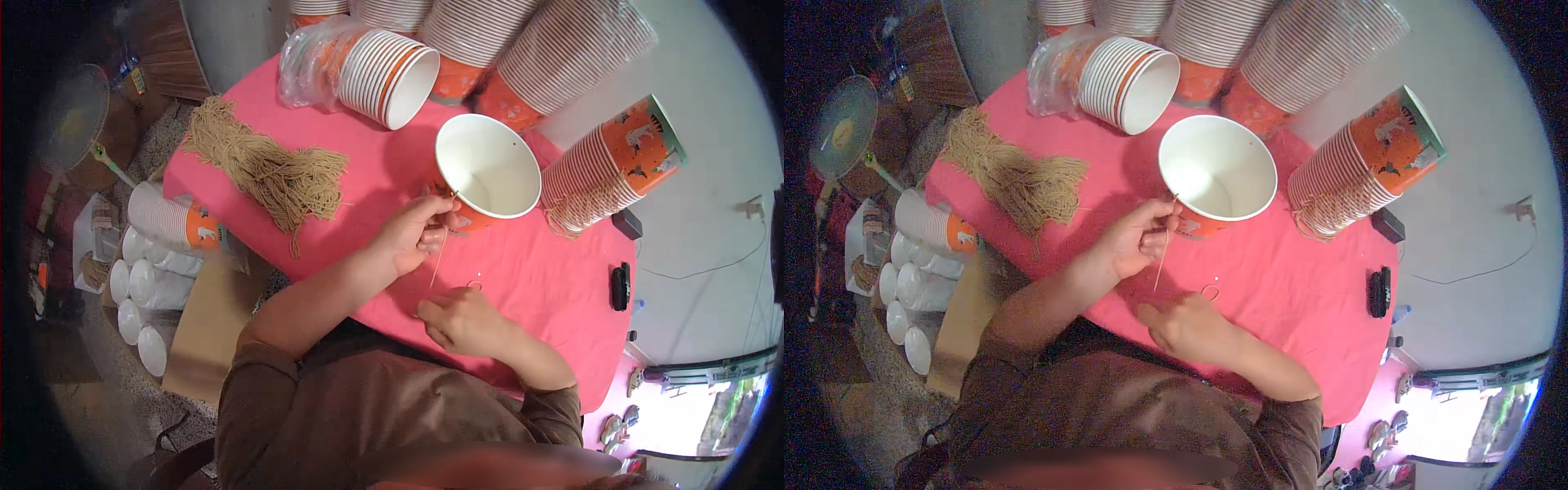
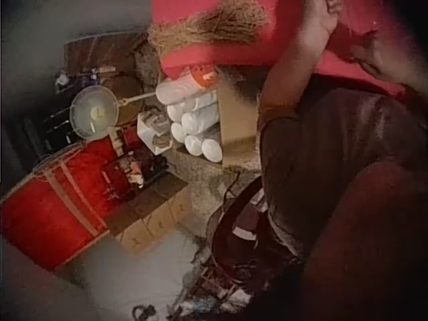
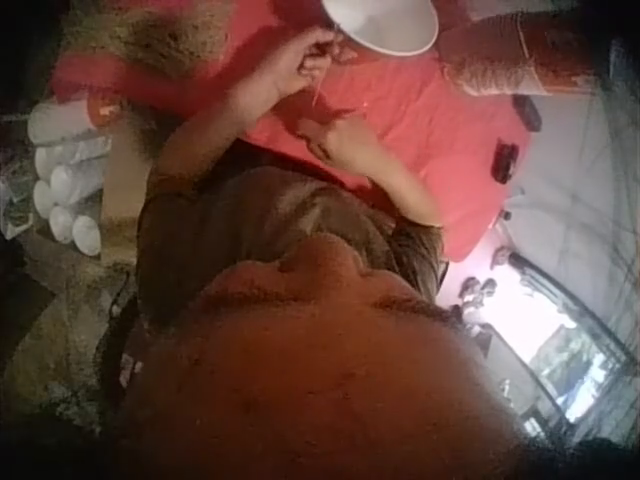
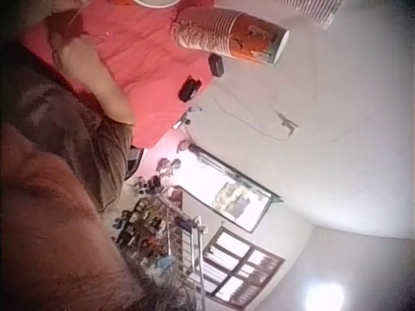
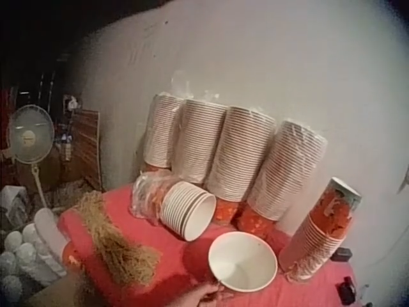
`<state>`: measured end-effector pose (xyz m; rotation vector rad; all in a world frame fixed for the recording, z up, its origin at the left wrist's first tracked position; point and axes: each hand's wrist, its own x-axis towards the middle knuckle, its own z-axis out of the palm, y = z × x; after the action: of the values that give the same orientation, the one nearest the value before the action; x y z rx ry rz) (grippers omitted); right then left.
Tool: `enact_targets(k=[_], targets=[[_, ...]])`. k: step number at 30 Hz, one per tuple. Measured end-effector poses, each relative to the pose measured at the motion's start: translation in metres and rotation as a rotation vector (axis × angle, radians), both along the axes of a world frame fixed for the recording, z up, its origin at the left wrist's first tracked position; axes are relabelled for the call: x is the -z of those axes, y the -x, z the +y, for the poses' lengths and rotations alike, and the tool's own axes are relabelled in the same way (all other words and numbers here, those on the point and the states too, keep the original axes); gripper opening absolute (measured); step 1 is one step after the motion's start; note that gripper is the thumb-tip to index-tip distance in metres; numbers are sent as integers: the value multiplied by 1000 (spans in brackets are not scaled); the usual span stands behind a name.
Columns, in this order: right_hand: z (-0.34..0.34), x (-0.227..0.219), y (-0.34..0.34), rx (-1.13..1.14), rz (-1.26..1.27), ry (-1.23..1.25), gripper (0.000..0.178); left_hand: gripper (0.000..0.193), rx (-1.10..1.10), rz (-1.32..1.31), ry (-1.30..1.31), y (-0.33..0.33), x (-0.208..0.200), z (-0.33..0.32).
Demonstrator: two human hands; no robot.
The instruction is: Attaching pre-cut string handles to large paper cups by threading them through holes and securing them.
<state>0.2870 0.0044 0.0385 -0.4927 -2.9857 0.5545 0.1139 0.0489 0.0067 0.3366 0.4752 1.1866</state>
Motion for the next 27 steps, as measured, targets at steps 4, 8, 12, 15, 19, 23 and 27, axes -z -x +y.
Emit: enact_targets(k=[4, 8, 12, 15, 19, 23, 27], targets=[[-6, 7, 9, -65, 210, -58, 16, 14, 50, 111, -45, 3, -2, 4], [-6, 14, 13, -143, 265, -126, 20, 15, 37, 174, -23, -1, -6, 4], [-6, 11, 17, -187, 288, -137, 23, 16, -16, 274, -32, -5, -14, 3], [-6, 15, 20, -230, 347, -136, 24, 16, -73, 327, -46, -10, -14, 4], [-8, 15, 19, -224, 331, -101, 26, 14, -162, 410, -109, -8, -11, 9], [-16, 0, 12, -159, 352, 21, 26, 13, -186, 402, -99, 17, -13, 27], [0, -25, -14, -83, 446, 291, 19, 16, -320, 508, -183, 43, -3, 23]])
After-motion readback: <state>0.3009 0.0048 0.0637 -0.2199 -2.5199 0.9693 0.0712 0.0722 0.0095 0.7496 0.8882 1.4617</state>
